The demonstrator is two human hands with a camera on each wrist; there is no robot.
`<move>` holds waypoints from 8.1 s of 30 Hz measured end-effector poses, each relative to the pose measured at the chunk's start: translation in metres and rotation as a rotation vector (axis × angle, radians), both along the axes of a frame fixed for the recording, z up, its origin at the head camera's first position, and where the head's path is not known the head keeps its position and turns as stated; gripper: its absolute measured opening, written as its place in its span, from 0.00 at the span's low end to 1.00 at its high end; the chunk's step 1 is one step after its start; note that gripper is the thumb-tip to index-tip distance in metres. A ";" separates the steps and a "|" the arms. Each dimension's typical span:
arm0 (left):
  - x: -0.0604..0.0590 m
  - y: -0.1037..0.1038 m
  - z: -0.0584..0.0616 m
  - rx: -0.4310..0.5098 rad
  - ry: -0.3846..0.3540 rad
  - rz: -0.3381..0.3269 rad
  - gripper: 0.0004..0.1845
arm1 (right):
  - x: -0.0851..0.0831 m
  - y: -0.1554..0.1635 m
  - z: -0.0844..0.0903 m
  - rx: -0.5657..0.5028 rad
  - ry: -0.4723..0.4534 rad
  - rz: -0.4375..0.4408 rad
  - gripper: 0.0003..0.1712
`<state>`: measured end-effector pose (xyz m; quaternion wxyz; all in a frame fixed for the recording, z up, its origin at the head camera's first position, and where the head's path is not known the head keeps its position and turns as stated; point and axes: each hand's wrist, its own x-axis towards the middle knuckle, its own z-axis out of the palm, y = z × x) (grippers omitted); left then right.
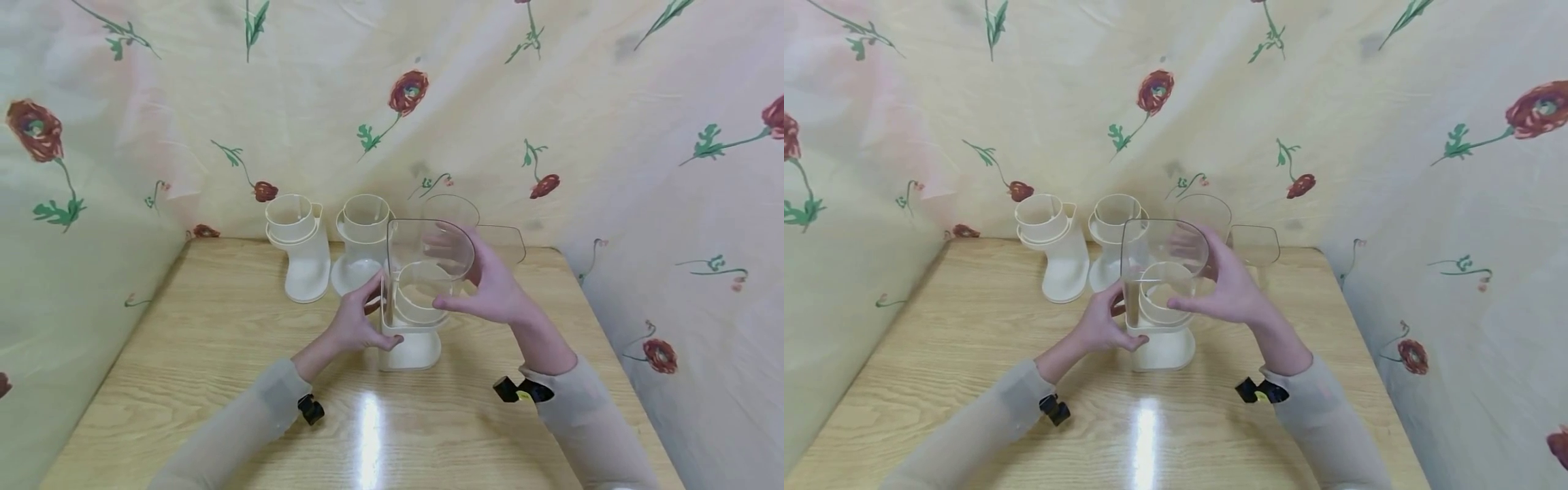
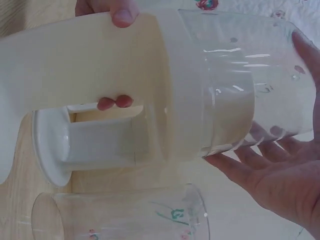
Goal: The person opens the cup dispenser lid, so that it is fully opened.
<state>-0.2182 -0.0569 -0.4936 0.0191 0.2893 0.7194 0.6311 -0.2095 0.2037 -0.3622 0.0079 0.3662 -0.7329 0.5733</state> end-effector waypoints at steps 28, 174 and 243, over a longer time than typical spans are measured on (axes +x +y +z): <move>0.002 0.001 0.002 0.011 -0.004 0.008 0.56 | -0.007 0.000 0.000 0.004 -0.060 0.043 0.57; 0.000 -0.033 -0.004 -0.001 -0.069 0.204 0.16 | -0.005 0.047 0.101 -0.114 0.219 0.103 0.50; -0.074 -0.274 0.020 -0.090 -0.106 0.656 0.15 | -0.087 0.216 0.026 1.231 0.031 -0.366 0.62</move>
